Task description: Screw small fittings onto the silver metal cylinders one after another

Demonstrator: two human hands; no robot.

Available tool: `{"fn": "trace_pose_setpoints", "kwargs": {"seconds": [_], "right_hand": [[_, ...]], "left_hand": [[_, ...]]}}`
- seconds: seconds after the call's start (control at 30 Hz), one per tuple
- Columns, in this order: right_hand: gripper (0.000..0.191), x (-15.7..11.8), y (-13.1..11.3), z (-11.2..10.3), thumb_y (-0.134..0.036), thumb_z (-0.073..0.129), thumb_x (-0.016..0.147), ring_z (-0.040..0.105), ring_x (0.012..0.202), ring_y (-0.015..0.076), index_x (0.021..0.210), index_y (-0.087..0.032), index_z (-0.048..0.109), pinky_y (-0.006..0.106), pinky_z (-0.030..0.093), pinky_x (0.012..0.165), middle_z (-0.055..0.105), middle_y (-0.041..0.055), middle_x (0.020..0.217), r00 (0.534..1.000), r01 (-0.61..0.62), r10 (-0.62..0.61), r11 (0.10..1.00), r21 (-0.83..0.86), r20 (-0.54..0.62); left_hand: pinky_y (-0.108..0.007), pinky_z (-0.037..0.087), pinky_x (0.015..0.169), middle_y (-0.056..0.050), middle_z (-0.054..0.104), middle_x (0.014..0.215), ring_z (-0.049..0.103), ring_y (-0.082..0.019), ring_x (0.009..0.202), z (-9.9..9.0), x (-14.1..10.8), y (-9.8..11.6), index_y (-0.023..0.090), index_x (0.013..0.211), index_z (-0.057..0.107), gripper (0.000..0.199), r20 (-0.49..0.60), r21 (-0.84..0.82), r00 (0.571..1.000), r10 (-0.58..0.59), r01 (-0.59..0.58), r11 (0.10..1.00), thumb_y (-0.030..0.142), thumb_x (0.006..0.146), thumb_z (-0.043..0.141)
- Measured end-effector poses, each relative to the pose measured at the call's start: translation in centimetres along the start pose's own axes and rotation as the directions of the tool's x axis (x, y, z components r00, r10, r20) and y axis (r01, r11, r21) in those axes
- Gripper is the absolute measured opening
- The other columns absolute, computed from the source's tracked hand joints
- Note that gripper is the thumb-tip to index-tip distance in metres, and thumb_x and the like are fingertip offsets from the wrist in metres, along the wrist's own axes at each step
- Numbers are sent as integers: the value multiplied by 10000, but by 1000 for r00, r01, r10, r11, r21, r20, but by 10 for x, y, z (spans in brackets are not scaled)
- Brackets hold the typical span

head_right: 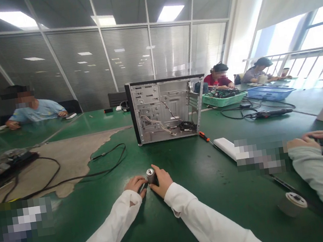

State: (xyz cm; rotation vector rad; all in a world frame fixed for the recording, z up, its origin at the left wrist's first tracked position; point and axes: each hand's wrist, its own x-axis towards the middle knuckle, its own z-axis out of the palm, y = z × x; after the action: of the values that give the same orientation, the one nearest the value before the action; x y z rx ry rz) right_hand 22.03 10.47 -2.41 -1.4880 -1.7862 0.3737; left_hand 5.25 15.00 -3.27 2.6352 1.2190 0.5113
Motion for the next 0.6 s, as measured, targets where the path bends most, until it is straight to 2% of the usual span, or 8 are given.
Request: {"fn": "trace_pose_setpoints", "kwargs": {"seconds": [0.13, 0.27, 0.4, 0.6], "right_hand": [[632, -1, -2, -2, -228, 535, 636, 449, 961, 184, 1211, -174, 276, 347, 371, 833, 477, 85, 1070, 992, 107, -102, 992, 60, -80], [464, -2, -6, -7, -203, 505, 664, 438, 980, 176, 1111, -182, 384, 325, 385, 821, 482, 74, 1065, 969, 210, -203, 977, 37, -140], [343, -1, -10, -10, -191, 495, 678, 469, 909, 160, 1017, -185, 446, 310, 395, 799, 523, 54, 973, 968, 205, -202, 979, 10, -147], [305, -2, -12, -9, -200, 480, 699, 485, 884, 152, 1003, -197, 455, 299, 399, 778, 534, 46, 948, 971, 196, -196, 981, -12, -135]], "left_hand": [[-332, 384, 789, -16, 515, 1043, 453, -205, 968, -2, -1, 4, 249, 969, 548, 327, -3, 7, 1000, -23, 23, 1000, 232, 646, 502], [-335, 379, 797, -23, 515, 1042, 454, -206, 966, -3, 0, 6, 236, 962, 554, 319, 0, 5, 1000, -28, 28, 1000, 241, 646, 505], [-325, 380, 799, -13, 516, 1043, 451, -200, 969, -3, 0, 5, 251, 957, 555, 313, 3, 9, 999, -35, 35, 999, 240, 649, 502], [-319, 391, 785, -18, 518, 1044, 454, -208, 970, -3, 0, 4, 243, 961, 561, 317, 10, 29, 1000, -19, 19, 999, 239, 649, 500]]}}
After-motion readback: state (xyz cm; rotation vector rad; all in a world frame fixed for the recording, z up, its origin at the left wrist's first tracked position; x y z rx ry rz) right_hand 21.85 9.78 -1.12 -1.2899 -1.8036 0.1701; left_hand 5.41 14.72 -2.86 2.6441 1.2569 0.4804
